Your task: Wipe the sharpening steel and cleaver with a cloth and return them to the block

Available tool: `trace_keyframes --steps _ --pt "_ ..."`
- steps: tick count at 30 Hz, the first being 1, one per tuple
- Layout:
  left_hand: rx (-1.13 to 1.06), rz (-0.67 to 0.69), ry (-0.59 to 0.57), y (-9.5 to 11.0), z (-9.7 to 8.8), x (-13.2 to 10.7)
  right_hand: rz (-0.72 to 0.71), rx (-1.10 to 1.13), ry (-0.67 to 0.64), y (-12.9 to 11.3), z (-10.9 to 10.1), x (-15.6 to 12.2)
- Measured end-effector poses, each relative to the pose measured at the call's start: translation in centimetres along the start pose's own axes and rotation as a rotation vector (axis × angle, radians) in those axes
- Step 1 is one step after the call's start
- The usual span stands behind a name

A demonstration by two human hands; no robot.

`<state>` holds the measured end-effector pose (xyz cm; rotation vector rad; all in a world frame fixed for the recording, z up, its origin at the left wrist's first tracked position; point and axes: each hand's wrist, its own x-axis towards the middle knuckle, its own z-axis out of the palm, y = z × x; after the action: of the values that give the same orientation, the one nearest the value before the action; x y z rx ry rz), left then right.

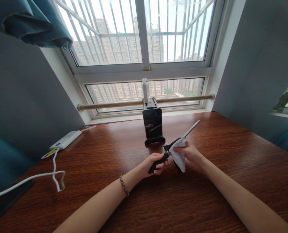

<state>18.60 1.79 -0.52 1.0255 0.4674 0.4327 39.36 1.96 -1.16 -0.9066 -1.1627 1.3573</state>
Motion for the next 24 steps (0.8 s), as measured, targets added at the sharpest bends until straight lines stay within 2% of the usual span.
trace_keyframes --steps 3,15,21,24 --pt "0.006 0.020 0.012 0.0 0.1 0.0 -0.013 -0.014 0.021 0.1 0.0 0.1" --pt "0.089 0.223 0.190 -1.4 0.3 1.0 0.036 -0.005 0.053 0.6 0.8 -0.1" --pt "0.199 0.265 0.255 -1.7 0.7 1.2 0.043 -0.027 0.064 0.0 1.0 -0.2" --pt "0.272 0.334 0.337 -2.1 1.3 1.3 0.061 -0.061 0.064 -0.3 1.0 -0.2"
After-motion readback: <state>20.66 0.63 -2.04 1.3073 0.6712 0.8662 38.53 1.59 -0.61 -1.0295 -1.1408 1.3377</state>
